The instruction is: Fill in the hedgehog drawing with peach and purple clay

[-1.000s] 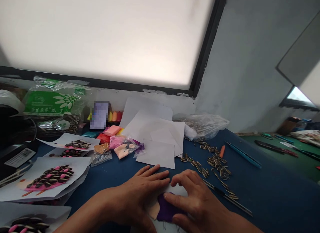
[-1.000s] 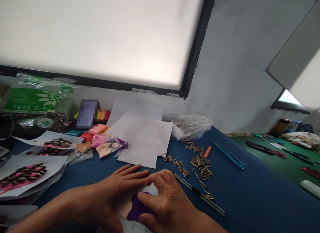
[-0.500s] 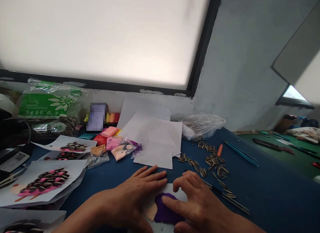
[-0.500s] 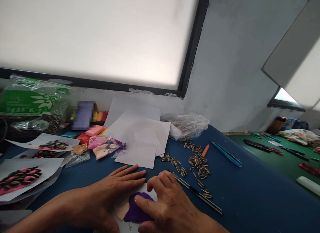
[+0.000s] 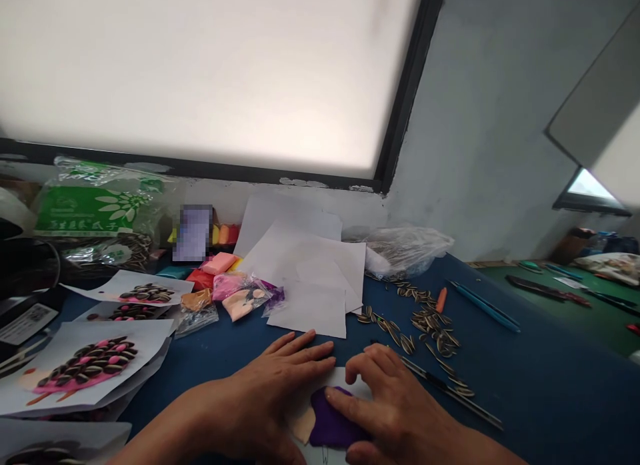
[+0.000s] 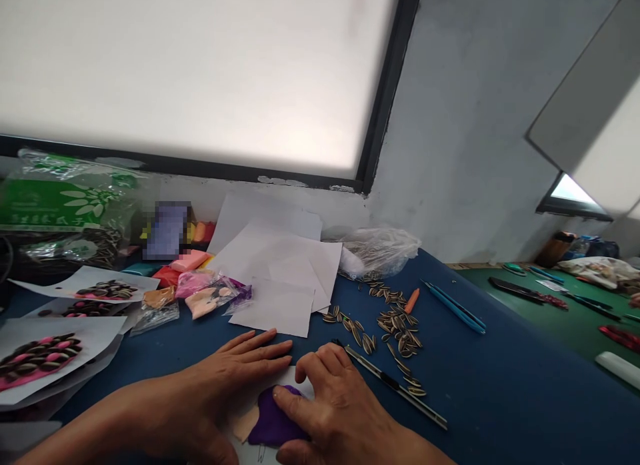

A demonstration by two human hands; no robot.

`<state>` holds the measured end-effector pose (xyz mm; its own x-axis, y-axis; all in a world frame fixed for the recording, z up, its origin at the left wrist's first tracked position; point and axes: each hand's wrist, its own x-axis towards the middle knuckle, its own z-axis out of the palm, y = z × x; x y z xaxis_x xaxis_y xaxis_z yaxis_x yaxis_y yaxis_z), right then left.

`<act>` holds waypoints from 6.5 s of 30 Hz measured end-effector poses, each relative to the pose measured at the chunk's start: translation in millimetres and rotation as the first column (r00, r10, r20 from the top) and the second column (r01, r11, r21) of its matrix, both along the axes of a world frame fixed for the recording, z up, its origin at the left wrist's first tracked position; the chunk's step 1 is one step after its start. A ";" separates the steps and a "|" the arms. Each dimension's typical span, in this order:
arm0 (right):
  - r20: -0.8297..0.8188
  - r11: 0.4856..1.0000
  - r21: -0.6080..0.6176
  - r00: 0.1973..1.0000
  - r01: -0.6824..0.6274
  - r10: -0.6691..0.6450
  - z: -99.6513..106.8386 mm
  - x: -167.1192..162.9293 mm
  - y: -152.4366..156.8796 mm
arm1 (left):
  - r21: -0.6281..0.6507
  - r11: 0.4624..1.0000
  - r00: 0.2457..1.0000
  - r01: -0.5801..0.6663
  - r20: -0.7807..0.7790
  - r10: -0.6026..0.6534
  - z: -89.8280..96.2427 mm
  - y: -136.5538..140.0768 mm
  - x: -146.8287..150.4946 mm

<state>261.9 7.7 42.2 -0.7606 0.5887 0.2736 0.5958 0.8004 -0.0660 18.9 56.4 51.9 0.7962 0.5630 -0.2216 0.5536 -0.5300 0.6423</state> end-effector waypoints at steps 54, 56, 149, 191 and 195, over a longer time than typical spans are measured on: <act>0.063 0.995 -0.075 0.995 -0.069 0.074 6.5 0.7 3.3 | 0.016 1.000 0.997 0.005 -0.076 -0.004 1.8 -1.6 -0.7; 0.056 0.995 -0.082 0.996 -0.061 0.066 2.8 0.0 4.3 | 0.022 1.000 0.998 0.012 -0.066 -0.010 0.6 -1.0 -0.8; 0.198 0.960 -0.264 0.979 0.093 -0.040 37.7 11.6 8.5 | 0.081 0.990 0.986 -0.118 -0.106 0.126 -0.4 -2.6 -13.4; 0.127 0.940 -0.336 0.992 0.056 -0.013 4.1 -5.7 5.4 | 0.070 0.991 0.987 -0.113 -0.110 0.120 2.3 -4.1 -9.3; 0.138 0.933 -0.348 0.989 0.091 -0.045 10.3 -7.0 4.0 | 0.067 0.991 0.985 -0.117 -0.117 0.124 2.1 -3.3 -9.8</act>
